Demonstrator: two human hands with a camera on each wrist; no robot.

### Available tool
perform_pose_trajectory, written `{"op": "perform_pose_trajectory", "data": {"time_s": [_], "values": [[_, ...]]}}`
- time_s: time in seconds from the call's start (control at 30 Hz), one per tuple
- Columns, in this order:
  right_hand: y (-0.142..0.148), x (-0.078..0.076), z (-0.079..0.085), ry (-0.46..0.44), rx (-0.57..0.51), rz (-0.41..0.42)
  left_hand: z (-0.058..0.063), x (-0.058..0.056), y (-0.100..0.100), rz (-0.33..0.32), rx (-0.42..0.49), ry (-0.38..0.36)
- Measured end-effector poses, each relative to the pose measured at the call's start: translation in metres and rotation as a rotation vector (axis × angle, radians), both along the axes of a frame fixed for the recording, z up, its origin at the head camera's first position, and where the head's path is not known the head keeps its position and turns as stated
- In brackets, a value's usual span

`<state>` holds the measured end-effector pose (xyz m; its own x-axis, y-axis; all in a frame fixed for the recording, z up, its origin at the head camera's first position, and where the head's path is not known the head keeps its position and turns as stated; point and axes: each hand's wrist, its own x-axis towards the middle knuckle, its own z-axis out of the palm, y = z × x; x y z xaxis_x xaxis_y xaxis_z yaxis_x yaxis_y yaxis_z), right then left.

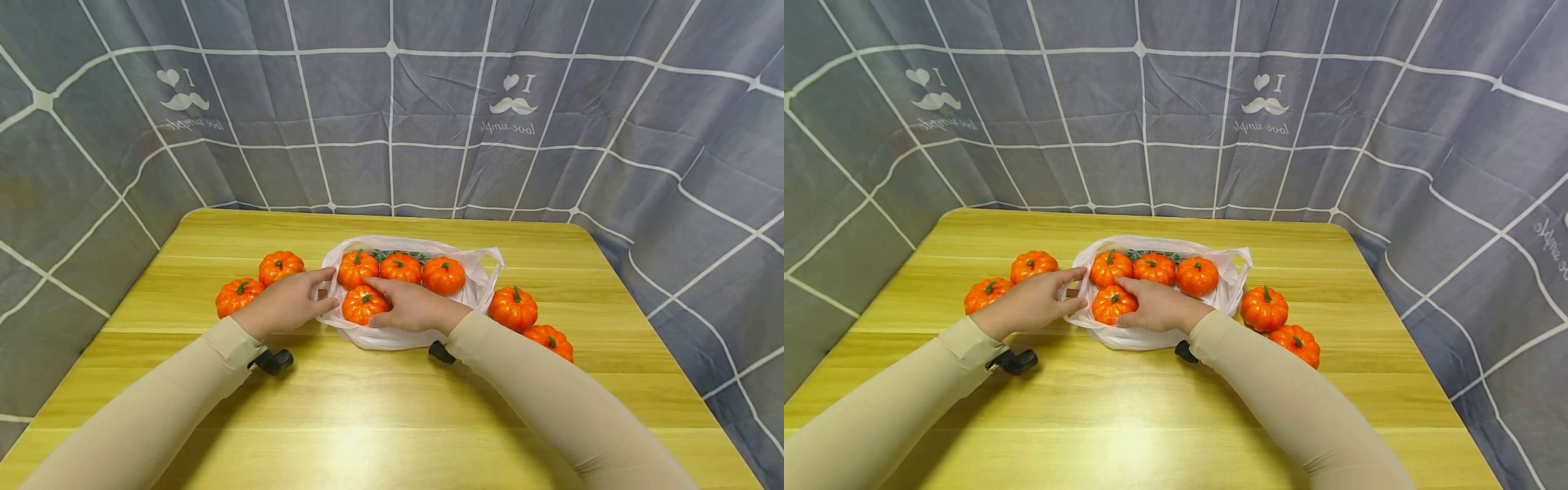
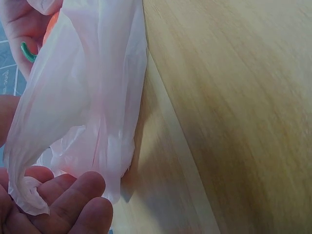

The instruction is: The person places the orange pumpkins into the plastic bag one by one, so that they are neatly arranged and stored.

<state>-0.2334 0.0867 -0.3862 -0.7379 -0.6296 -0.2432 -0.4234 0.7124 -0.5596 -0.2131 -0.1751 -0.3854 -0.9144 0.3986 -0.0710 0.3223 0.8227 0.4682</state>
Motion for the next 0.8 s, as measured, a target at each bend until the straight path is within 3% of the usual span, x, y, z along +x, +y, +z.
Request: {"op": "perform_pose_trajectory", "data": {"time_s": [0.4,0.63,0.8], "values": [[0.013,0.009,0.029,0.044,-0.002,-0.011,0.0,0.0,0.0,0.009,-0.001,-0.004],[0.048,0.014,0.058,0.154,-0.131,-0.087,0.001,0.001,0.001,0.009,-0.002,-0.005],[0.082,0.016,0.075,0.178,-0.195,-0.183,0.002,0.001,0.002,0.01,-0.009,-0.005]]}}
